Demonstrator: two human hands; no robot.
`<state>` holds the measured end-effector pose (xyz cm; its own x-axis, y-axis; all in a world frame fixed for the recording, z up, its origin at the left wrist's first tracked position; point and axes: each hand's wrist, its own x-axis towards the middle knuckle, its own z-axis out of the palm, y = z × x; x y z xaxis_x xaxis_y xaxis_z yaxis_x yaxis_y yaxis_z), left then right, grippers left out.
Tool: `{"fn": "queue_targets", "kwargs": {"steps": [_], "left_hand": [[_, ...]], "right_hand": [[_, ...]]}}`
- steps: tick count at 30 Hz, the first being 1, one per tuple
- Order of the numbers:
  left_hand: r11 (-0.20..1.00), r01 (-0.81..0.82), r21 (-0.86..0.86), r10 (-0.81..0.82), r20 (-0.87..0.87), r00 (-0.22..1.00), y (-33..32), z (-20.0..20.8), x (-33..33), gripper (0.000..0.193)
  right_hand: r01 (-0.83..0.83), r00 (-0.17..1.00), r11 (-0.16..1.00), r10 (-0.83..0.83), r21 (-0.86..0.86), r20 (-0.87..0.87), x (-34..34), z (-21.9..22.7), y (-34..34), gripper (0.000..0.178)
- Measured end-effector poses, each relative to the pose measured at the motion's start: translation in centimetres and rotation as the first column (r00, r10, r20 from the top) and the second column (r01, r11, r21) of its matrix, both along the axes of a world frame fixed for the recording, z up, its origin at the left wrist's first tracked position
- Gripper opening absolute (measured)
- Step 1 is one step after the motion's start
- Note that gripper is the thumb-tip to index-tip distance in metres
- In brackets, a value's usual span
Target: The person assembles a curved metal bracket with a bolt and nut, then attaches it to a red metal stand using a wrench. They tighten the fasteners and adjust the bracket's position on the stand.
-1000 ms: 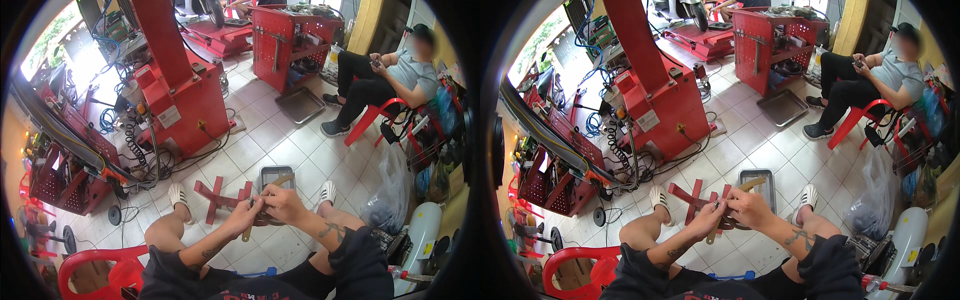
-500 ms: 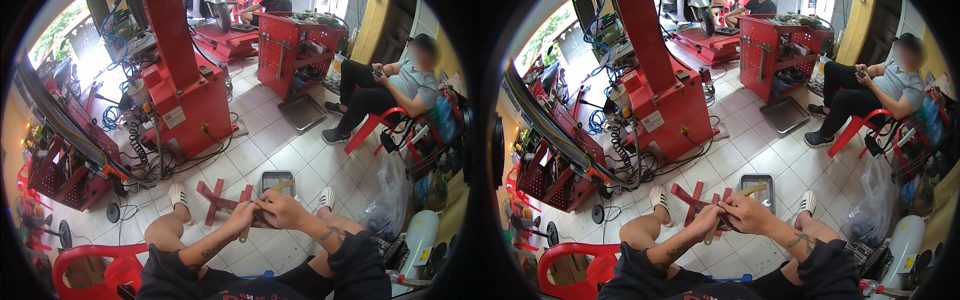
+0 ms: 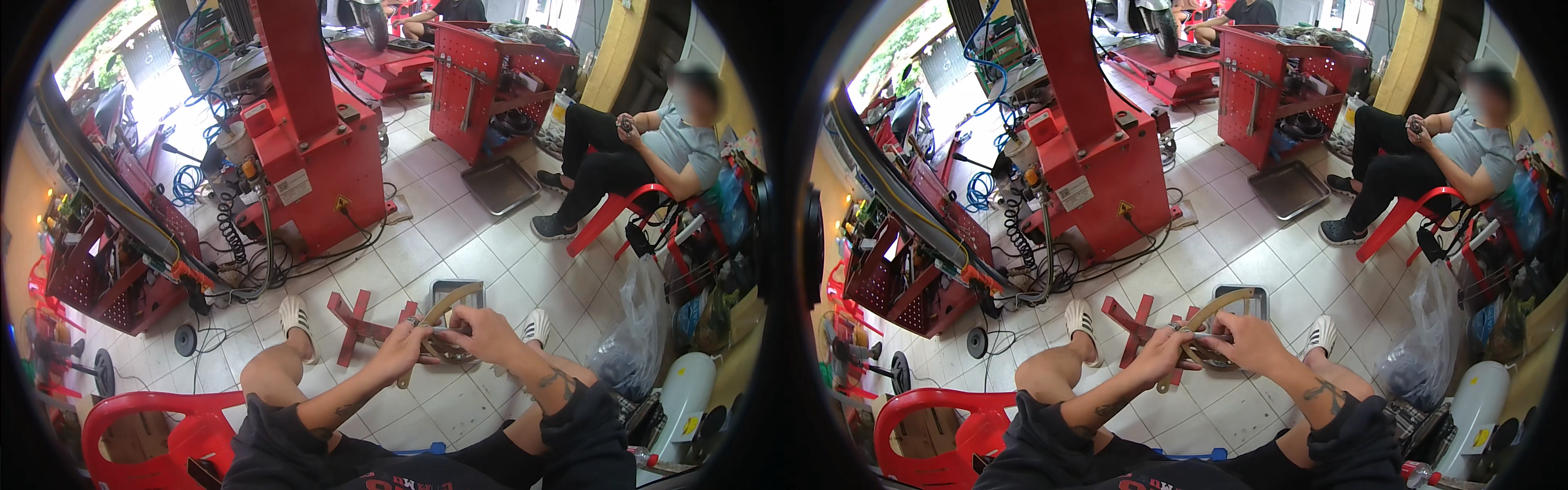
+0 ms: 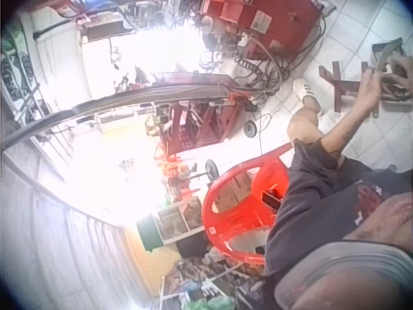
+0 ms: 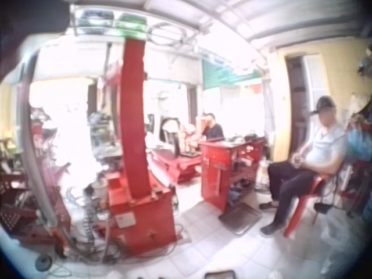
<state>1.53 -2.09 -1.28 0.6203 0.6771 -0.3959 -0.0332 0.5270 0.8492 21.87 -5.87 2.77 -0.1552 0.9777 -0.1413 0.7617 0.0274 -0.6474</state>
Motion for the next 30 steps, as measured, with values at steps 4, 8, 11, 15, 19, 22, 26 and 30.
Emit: {"fn": "queue_targets", "kwargs": {"steps": [4, 8, 11, 15, 19, 22, 26, 30], "left_hand": [[0.994, 0.055, 0.099, -0.054, -0.013, 0.998, -0.3, -0.9, 0.6, 0.033], [0.983, 0.063, 0.174, -0.066, 0.01, 0.998, -0.3, -0.9, 0.5, 0.032], [0.973, 0.05, 0.224, -0.051, -0.003, 0.999, -0.3, 0.0, 0.4, 0.033], [0.986, -0.015, 0.169, 0.011, 0.023, 1.0, 0.2, -0.1, 0.4, 0.033], [0.98, -0.108, 0.166, 0.105, 0.028, 0.994, 0.3, -0.4, 0.5, 0.034], [0.942, -0.103, 0.321, 0.127, -0.055, 0.99, 0.5, -1.1, 0.1, 0.034], [0.921, 0.02, 0.388, 0.086, -0.254, 0.963, 0.8, -0.7, -0.1, 0.033], [0.917, -0.062, 0.394, 0.127, -0.14, 0.982, 0.6, -0.4, 0.3, 0.03]], "right_hand": [[0.001, 0.993, 0.998, -0.009, -0.066, -0.122, 0.8, -1.7, -0.2, 0.032], [-0.041, 0.998, 0.996, 0.038, -0.085, -0.039, 1.0, -0.8, 0.1, 0.035], [-0.09, 0.984, 0.99, 0.105, -0.108, 0.144, 1.2, -0.3, 0.4, 0.04], [-0.149, 0.965, 0.982, 0.117, 0.121, 0.233, 0.6, -0.4, 0.1, 0.053], [-0.197, 0.952, 0.911, 0.089, 0.363, 0.294, 0.0, -0.5, 0.0, 0.061], [-0.255, 0.914, 0.917, 0.125, 0.306, 0.387, 0.3, -0.5, 0.3, 0.061], [-0.303, 0.918, 0.89, 0.176, 0.342, 0.356, 1.0, -1.8, 0.5, 0.058], [-0.307, 0.932, 0.878, 0.2, 0.367, 0.302, 1.1, -1.5, 0.9, 0.058]]}}
